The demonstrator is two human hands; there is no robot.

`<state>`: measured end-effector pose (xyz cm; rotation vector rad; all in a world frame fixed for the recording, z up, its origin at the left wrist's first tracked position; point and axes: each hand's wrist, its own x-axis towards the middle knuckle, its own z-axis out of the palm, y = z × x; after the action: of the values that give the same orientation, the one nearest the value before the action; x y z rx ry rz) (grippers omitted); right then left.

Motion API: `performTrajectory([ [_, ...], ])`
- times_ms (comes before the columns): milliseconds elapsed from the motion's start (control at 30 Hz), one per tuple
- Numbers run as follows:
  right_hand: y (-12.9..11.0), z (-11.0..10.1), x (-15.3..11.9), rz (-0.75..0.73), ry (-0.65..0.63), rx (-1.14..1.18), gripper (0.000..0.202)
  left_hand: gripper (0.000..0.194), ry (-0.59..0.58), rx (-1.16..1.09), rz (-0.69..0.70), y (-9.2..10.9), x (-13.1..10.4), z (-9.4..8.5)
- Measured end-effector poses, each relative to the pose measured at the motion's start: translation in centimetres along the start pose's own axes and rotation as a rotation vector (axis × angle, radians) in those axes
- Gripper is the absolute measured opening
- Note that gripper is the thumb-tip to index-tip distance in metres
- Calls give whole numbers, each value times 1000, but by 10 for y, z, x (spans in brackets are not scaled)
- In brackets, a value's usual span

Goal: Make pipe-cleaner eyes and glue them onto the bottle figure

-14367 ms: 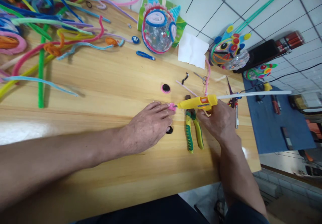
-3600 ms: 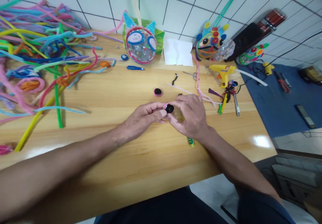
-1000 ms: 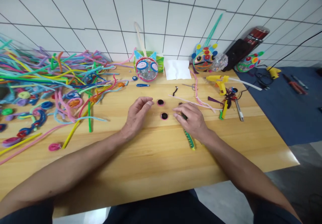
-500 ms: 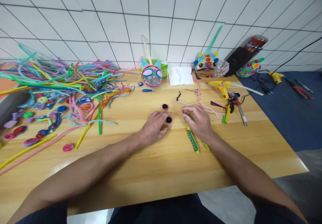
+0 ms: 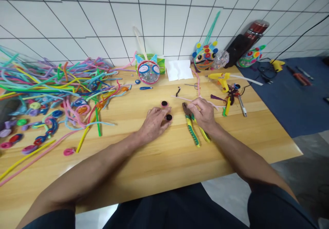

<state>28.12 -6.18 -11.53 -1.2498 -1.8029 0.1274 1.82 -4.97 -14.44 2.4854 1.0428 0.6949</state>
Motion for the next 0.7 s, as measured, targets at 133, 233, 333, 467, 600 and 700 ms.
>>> performTrajectory([
  [133, -1, 1, 0, -13, -24, -12, 33, 35, -14, 14, 23, -2, 0, 1],
  [233, -5, 3, -1, -39, -66, -9, 25, 37, -10, 42, 63, -2, -1, -2],
  [333, -9, 5, -2, -104, -74, -13, 19, 32, -37, 37, 98, -2, -1, -5],
  [467, -12, 5, -1, -116, -75, -46, 19, 22, -49, 7, 92, -2, -1, -9],
  [600, -8, 3, 0, -95, -71, -40, 20, 19, -15, 22, 65, -1, -2, -10],
  [700, -4, 2, 0, -83, -72, -26, 23, 19, 2, 62, 57, 0, -3, -9],
])
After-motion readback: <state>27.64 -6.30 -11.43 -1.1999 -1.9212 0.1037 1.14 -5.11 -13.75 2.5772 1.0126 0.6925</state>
